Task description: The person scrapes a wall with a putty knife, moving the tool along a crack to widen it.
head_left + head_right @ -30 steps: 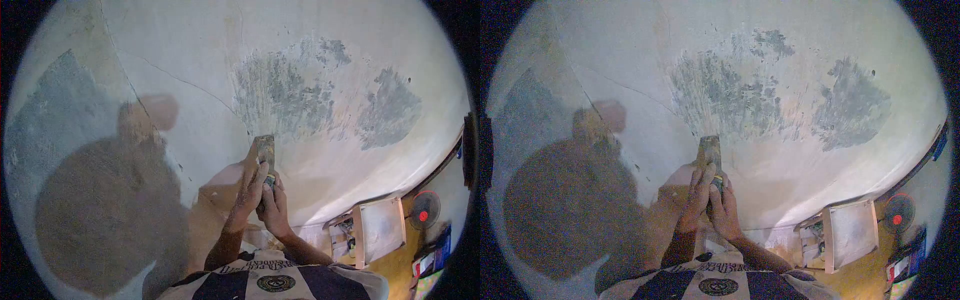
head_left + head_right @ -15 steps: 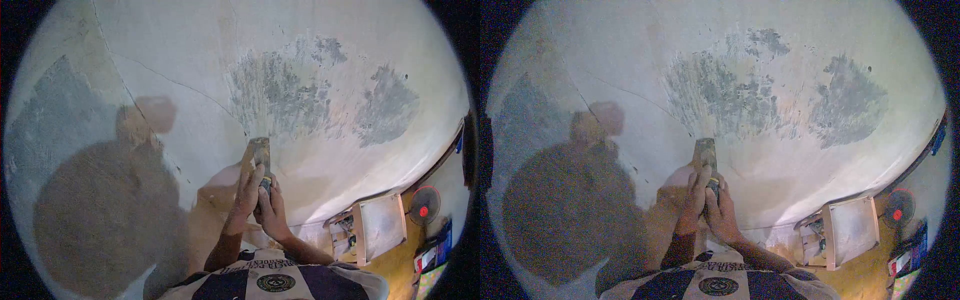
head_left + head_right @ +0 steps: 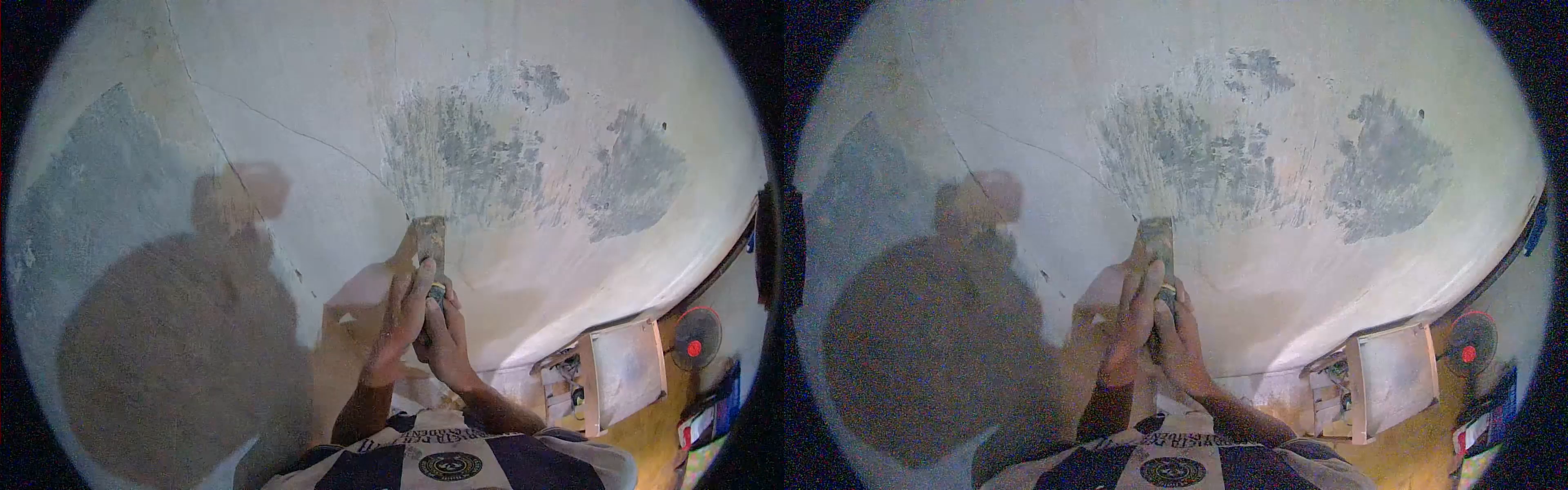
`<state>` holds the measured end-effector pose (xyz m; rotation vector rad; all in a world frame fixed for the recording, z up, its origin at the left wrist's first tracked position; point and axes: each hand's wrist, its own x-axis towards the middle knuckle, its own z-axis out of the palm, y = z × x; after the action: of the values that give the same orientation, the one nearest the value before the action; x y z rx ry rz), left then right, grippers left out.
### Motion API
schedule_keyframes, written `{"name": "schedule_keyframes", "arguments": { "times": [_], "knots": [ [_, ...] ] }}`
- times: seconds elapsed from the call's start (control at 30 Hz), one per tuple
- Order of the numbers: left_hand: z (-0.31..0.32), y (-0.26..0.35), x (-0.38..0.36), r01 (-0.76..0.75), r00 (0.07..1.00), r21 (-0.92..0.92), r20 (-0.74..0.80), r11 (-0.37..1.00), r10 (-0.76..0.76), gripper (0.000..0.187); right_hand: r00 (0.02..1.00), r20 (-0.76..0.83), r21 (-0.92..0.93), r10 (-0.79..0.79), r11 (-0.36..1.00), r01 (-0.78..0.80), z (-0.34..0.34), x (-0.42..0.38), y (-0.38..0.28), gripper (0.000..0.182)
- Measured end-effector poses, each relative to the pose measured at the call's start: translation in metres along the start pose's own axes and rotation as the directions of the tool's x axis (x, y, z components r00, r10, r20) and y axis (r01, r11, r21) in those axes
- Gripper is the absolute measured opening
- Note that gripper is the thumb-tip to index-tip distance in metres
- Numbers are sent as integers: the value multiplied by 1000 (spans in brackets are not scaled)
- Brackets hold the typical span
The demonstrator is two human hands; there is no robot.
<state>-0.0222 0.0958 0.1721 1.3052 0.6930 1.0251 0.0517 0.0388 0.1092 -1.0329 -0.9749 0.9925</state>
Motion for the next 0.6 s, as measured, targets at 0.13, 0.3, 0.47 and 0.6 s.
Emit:
{"name": "schedule_keyframes", "arguments": {
  "times": [0.13,0.3,0.47,0.6],
  "knots": [
    [10,16,-4,-69,992,102,-95,992,78,44,997,1,51,-76,996,76,4,6,-2,26],
    [1,3,7,-50,999,-63,-10,997,50,44,999,-3,59,-43,997,43,9,5,-19,29],
    [-3,16,6,7,997,39,71,999,-10,32,999,32,28,20,999,-21,1,5,-17,43],
    [3,-16,25,-238,966,-14,-104,971,236,32,997,-37,53,-61,997,63,9,12,-22,35]
  ]
}}
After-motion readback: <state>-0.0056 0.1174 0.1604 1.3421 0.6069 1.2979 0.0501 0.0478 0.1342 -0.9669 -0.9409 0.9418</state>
